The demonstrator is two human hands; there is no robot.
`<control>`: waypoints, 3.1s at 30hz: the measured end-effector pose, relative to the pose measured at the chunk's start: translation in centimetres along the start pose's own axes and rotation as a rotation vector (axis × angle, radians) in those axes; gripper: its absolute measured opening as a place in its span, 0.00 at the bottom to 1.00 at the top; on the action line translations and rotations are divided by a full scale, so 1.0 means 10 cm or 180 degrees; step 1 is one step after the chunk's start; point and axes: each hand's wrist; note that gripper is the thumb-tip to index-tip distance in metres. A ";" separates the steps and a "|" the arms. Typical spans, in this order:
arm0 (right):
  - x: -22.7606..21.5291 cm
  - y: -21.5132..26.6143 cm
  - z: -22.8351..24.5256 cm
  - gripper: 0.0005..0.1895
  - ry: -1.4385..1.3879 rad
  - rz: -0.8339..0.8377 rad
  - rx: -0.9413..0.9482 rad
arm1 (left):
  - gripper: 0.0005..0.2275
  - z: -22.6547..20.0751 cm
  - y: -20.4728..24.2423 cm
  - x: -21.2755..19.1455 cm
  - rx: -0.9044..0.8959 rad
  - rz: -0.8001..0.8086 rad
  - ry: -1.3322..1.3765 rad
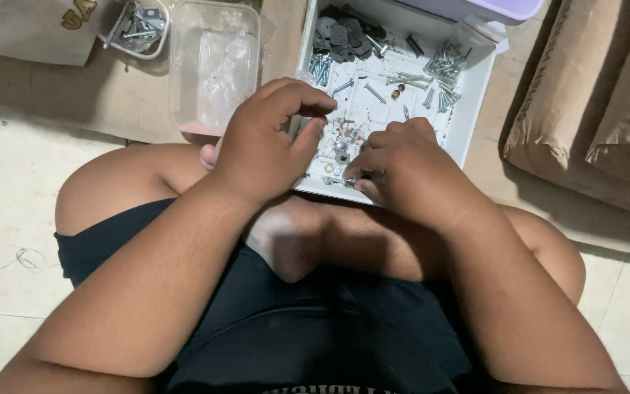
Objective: Sorting through a tray of mixed hardware including screws, bolts, and washers while sitting on the floor.
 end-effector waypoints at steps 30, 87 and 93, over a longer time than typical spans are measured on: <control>-0.09 0.03 0.01 0.04 -0.0037 -0.0040 0.0165 | 0.09 0.08 0.01 0.04 -0.0181 -0.0120 0.0308; -0.42 0.26 -0.67 0.05 0.0006 -0.2994 0.0183 | 0.05 0.03 0.04 0.33 0.1203 0.0330 -0.2013; -0.46 0.34 -0.53 0.04 -0.0292 -0.3055 -0.0014 | 0.06 -0.02 0.05 0.28 0.1025 0.0292 -0.1902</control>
Point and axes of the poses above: each hand's wrist, its own y-axis away from the middle knuckle, its own x-axis out of the palm, z = x × y, and after that the axes turned 14 degrees about -y, right-handed
